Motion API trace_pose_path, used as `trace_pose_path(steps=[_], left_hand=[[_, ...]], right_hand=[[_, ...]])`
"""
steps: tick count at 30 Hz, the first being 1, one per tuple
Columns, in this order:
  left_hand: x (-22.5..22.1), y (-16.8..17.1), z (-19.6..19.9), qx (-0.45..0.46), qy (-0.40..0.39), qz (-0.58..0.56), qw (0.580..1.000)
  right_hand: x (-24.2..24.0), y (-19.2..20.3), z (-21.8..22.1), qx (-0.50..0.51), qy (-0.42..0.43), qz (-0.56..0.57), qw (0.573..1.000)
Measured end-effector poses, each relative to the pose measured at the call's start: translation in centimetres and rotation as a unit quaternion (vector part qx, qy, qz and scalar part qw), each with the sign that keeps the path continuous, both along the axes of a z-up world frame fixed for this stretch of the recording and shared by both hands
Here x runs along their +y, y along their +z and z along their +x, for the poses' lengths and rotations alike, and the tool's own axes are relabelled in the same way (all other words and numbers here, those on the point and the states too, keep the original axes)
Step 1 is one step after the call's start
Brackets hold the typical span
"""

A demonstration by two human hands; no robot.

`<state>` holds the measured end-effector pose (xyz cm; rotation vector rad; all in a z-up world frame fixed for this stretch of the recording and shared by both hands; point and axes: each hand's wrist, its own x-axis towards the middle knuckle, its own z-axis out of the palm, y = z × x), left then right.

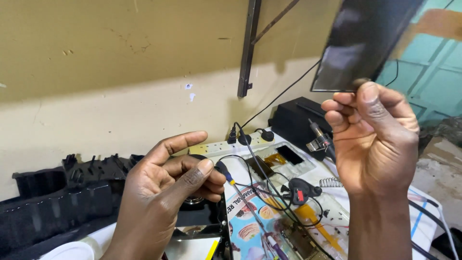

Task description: Assembling the internal components of an electronic device, including the lens assembly, LCD screen, and ribbon cables.

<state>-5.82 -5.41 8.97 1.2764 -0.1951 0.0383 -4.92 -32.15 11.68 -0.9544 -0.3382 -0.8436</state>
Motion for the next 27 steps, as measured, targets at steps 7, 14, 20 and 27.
trace_pose_path(steps=[7,14,20,27], left_hand=[[0.0,-0.3,0.1,-0.079,0.022,0.010,0.997],[0.9,-2.6,2.7,-0.135,0.003,0.137,0.981],[-0.2,-3.9,4.2,-0.021,-0.078,-0.084,0.993],[-0.8,-4.7,4.0,0.009,-0.024,-0.066,0.997]], right_hand=[[0.6,-0.5,0.4,0.060,0.031,-0.110,0.992],[1.1,-3.3,3.5,0.135,0.086,-0.169,0.973],[2.0,-5.6,6.1,0.194,0.147,-0.265,0.933],[2.1,-5.4,5.9,0.214,0.187,-0.340,0.897]])
